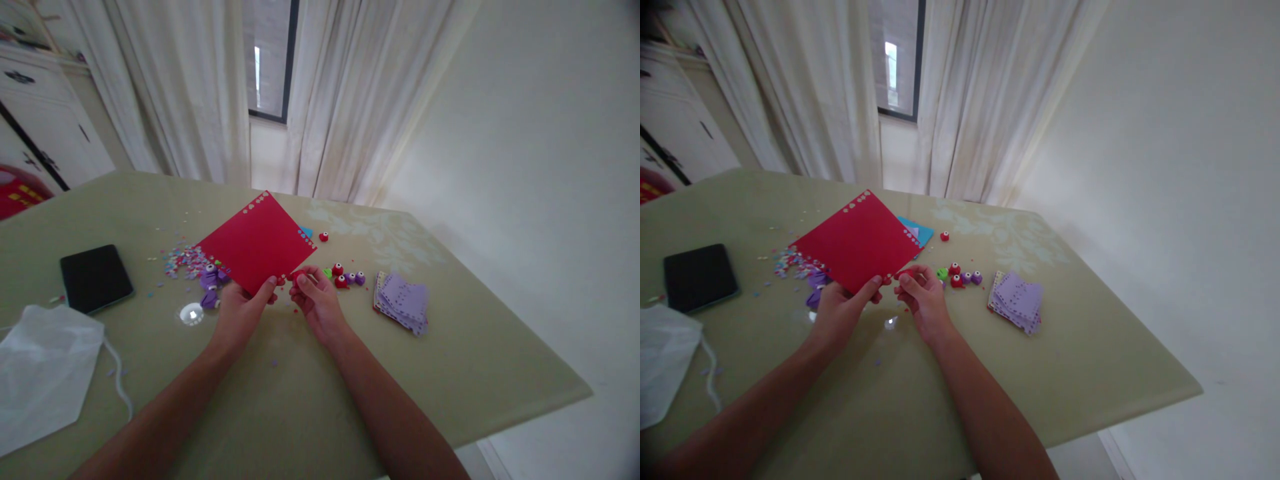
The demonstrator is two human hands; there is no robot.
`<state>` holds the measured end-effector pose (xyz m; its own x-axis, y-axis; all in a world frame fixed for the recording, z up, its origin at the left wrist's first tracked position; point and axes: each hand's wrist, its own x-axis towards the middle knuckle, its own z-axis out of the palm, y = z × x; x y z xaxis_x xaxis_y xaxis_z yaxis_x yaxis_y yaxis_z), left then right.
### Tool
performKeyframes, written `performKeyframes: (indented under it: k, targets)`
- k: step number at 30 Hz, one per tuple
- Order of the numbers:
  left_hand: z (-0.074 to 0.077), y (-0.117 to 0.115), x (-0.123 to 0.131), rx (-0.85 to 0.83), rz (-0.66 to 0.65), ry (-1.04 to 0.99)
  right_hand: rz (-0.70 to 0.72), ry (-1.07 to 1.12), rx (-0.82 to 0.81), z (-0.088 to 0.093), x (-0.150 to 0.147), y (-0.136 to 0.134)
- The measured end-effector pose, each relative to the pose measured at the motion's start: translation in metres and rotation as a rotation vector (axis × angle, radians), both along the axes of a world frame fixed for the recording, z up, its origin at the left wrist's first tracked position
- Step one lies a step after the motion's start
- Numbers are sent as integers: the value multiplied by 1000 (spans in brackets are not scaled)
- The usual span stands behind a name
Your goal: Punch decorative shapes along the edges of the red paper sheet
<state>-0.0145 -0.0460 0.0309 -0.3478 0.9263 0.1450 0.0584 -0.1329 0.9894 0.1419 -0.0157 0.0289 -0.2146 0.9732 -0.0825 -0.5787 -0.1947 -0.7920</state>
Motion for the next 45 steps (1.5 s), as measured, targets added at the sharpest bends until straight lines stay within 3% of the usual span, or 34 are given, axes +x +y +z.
performKeyframes:
  k: [7, 25, 31, 45]
  targets:
    - [11, -4, 2, -24, -51, 13, 9, 13, 1, 2, -1, 0]
    - [5, -1, -1, -21, -75, 103, 25, -47, 1, 2, -1, -1]
    - [10, 0, 0, -16, -88, 77, 78, -99, -20, 3, -1, 0]
    - [3, 0, -3, -15, -180, 171, 48, -165, -27, -1, -1, 1]
